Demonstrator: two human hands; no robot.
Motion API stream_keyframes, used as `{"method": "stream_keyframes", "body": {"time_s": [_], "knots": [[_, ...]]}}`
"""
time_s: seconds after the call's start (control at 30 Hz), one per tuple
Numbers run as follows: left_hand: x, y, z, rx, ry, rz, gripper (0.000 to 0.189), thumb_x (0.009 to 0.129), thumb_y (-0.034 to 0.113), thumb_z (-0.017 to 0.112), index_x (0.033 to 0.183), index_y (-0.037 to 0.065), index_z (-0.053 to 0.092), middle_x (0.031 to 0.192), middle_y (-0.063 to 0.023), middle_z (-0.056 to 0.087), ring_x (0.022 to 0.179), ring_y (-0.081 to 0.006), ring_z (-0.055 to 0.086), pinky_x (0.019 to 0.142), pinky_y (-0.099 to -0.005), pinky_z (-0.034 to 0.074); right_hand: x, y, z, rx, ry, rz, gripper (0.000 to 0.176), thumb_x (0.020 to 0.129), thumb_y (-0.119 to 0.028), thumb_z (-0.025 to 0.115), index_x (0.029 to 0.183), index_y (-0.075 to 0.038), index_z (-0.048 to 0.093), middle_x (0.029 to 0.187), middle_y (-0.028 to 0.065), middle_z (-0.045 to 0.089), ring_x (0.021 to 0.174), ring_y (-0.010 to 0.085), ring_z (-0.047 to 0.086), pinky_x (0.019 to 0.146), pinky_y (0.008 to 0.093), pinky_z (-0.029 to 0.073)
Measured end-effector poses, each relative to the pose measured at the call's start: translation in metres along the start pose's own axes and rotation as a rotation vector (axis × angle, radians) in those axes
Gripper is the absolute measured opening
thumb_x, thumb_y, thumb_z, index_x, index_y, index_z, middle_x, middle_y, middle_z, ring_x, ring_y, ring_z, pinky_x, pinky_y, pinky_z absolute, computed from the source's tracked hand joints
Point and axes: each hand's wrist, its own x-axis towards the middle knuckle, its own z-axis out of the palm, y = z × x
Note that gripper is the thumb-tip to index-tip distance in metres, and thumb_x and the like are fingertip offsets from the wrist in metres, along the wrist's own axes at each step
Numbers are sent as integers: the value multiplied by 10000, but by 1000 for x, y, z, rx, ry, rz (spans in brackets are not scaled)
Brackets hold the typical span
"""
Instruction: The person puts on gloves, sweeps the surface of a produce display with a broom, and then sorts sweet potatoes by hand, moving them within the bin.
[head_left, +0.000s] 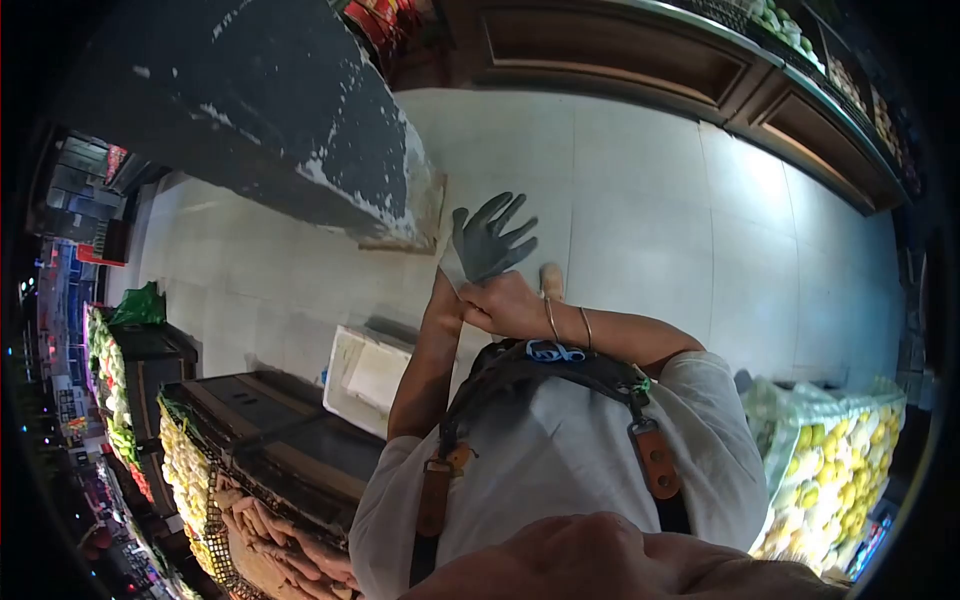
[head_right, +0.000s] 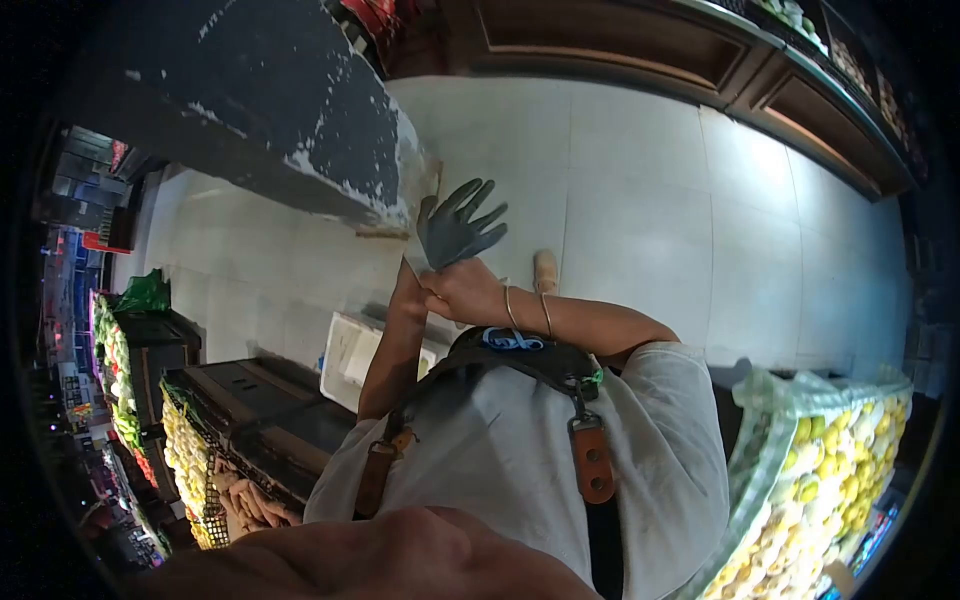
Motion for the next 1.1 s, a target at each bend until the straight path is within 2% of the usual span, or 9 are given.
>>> {"method": "stream_keyframes", "body": {"time_s": [0.17,0.4,0.53,0.63,0.7,0.9,0.93,1.03,1.1], "knots": [[108,42,-3,-354,52,-253,618,986,539,344,1444,128,395,1512,-160,320,1380,-349,315,1098,-637,243,61,74,-44,-24,78,-275,98,737,-106,663,691,-62,589,535,126,551,522,334,599,489,430,471],[239,59,-26,-174,146,-122,542,988,472,385,1424,152,429,1469,-53,423,1335,-308,399,1084,-558,323,125,171,-114,51,-210,-77,102,793,-150,649,830,-58,625,559,172,551,549,314,621,514,409,493],[292,72,-93,-113,305,-25,519,991,399,422,1428,119,414,1429,-62,472,1289,-270,465,1074,-459,373,163,239,-130,573,-147,339,205,884,-209,557,911,-27,646,761,152,637,701,255,652,647,359,513],[311,93,-120,247,352,29,539,991,442,422,1417,112,430,1448,-75,444,1341,-273,406,1110,-438,324,202,316,-147,956,191,453,260,921,-131,438,1048,14,612,949,68,625,822,162,625,739,294,504],[332,105,-139,358,231,88,550,1004,427,418,1420,67,404,1398,-99,480,1284,-230,461,1080,-384,361,235,352,-173,1405,262,781,304,933,-85,378,1133,48,565,1008,91,625,891,175,623,816,287,500],[408,167,-176,305,165,-91,510,986,253,482,1428,28,363,1382,-90,492,1209,-174,526,1021,-341,431,351,425,-185,1272,315,851,319,974,-82,384,1223,43,540,1107,118,655,984,183,619,907,294,483],[428,170,-194,139,173,-81,447,949,149,530,1369,18,449,1276,-87,580,1125,-155,578,944,-314,479,370,433,-184,1206,281,819,318,981,-90,394,1232,43,539,1124,119,654,999,180,617,918,294,477],[482,190,-257,476,374,-102,355,908,58,553,1259,6,551,1129,-80,654,980,-155,637,841,-294,523,425,469,-188,1034,284,675,315,996,-113,428,1253,31,538,1164,120,651,1045,172,606,950,295,456],[488,213,-273,210,448,-51,274,902,25,541,1168,-9,602,1038,-80,677,878,-162,653,788,-281,532,448,493,-195,968,396,587,311,997,-128,455,1262,11,540,1177,115,648,1080,171,594,967,295,441]]}}
